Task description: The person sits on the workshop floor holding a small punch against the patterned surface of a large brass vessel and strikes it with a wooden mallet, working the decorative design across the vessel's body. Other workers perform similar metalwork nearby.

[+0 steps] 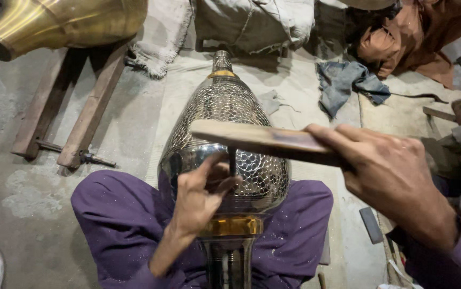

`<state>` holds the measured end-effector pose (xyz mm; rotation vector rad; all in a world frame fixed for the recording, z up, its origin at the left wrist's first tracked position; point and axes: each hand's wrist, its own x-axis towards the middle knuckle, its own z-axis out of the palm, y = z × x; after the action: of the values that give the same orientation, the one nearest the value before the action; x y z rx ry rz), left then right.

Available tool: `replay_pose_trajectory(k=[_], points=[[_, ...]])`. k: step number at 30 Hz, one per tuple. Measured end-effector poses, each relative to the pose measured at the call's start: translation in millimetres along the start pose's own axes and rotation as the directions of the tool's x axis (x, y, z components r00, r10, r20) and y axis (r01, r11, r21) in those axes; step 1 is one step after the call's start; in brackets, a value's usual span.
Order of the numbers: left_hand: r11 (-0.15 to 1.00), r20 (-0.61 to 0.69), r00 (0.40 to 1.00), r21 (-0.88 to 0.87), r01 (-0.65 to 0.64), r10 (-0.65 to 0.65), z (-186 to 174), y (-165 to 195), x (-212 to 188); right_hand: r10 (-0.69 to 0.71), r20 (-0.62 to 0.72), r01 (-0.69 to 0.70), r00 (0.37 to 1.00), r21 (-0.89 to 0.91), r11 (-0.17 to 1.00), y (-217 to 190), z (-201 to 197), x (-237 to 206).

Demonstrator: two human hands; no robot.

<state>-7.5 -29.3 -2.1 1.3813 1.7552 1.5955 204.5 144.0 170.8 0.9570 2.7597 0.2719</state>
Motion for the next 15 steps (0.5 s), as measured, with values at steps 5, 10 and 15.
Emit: replay_pose_trajectory(k=[5,10,15], points=[[0.994,0.27,0.96,-0.093,-0.056,0.079,-10,11,30,-0.013,-0.255,0.07,0.967,0.214,0.974,6,36,-10],[0.999,0.419,0.906,-0.026,-0.046,0.053,-21,34,43,0.051,-0.089,-0.024,0.995,0.284,0.959,2,72,-28],[0.998,0.456,0.89,0.04,-0.045,0.022,-22,38,44,0.144,-0.138,-0.099,0.98,0.294,0.951,7,92,-41]])
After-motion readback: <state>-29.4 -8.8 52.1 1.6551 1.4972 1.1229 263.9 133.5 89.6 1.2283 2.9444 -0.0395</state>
